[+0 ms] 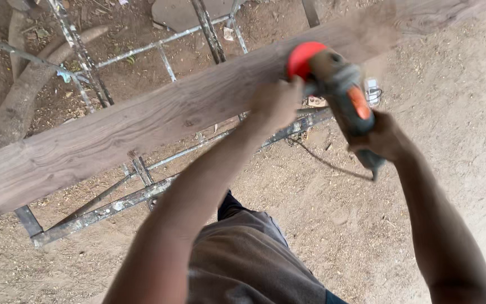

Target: The person sands the surface of a long wooden plank using a handheld power sander, moving the tool back and forth along the length of the wood.

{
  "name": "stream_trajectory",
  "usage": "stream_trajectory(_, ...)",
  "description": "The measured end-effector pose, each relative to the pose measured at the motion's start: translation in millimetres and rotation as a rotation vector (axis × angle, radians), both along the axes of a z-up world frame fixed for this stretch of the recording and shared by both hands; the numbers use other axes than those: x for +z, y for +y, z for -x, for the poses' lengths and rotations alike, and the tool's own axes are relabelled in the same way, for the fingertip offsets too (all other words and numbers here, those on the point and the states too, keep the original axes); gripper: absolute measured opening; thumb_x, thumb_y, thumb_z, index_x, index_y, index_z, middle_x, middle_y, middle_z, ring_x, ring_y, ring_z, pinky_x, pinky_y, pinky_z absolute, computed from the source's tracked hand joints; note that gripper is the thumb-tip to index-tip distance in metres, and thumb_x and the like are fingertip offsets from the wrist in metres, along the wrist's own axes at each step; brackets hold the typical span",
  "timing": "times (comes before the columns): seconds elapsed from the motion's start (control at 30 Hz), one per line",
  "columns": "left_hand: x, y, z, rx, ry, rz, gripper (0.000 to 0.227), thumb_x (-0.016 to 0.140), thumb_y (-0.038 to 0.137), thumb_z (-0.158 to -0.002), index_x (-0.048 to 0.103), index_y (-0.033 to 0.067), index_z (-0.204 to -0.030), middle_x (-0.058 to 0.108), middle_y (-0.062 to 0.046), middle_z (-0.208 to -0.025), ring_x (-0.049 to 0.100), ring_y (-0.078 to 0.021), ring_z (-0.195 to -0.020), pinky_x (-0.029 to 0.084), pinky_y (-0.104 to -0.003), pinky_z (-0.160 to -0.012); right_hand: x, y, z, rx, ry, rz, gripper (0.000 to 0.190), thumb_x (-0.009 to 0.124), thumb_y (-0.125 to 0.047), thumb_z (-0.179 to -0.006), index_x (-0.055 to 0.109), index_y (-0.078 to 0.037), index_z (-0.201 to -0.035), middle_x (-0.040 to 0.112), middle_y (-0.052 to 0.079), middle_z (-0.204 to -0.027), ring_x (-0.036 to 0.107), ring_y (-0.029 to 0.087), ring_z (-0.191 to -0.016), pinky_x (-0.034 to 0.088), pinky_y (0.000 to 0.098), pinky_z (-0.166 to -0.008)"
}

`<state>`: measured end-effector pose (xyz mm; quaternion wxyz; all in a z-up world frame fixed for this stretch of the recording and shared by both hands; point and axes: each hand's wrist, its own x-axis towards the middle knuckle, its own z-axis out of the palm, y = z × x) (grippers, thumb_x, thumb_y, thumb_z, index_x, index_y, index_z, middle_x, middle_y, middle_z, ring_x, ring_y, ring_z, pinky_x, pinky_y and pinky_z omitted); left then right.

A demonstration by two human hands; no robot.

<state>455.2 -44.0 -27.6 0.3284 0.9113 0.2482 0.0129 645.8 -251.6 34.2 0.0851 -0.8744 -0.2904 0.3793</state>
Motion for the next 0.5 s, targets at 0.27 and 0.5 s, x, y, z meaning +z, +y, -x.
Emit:
stream_trajectory(0.27,7,-8,99,0.125,-0.146,-0.130,0.014,0.065,0.012,-0.089,0.060,0.0049,-0.100,0.068,-0.013,-0.062,0.070,-0.0324,-0.055,0.054,-0.050,-0.045,-6,10,63,0.156,0.024,-0.122,0.060,0.088,-0.011,-0.053,0.069,-0.001,-0.109,0.075,0.012,-0.090,0.068,0.023,-0.080,0.056,0.0385,-0.077)
stream_trajectory(0.5,16,7,249,0.484,-0.035,-0.112,0.024,0.066,0.010,-0.082,0.059,0.0094,-0.105,0.073,-0.017,-0.077,0.074,-0.0396,-0.072,0.058,-0.055,-0.058,1,112,176,0.444,0.068,-0.104,0.060,0.087,-0.014,-0.052,0.070,0.000,-0.108,0.075,0.015,-0.091,0.069,0.024,-0.083,0.056,0.0387,-0.080)
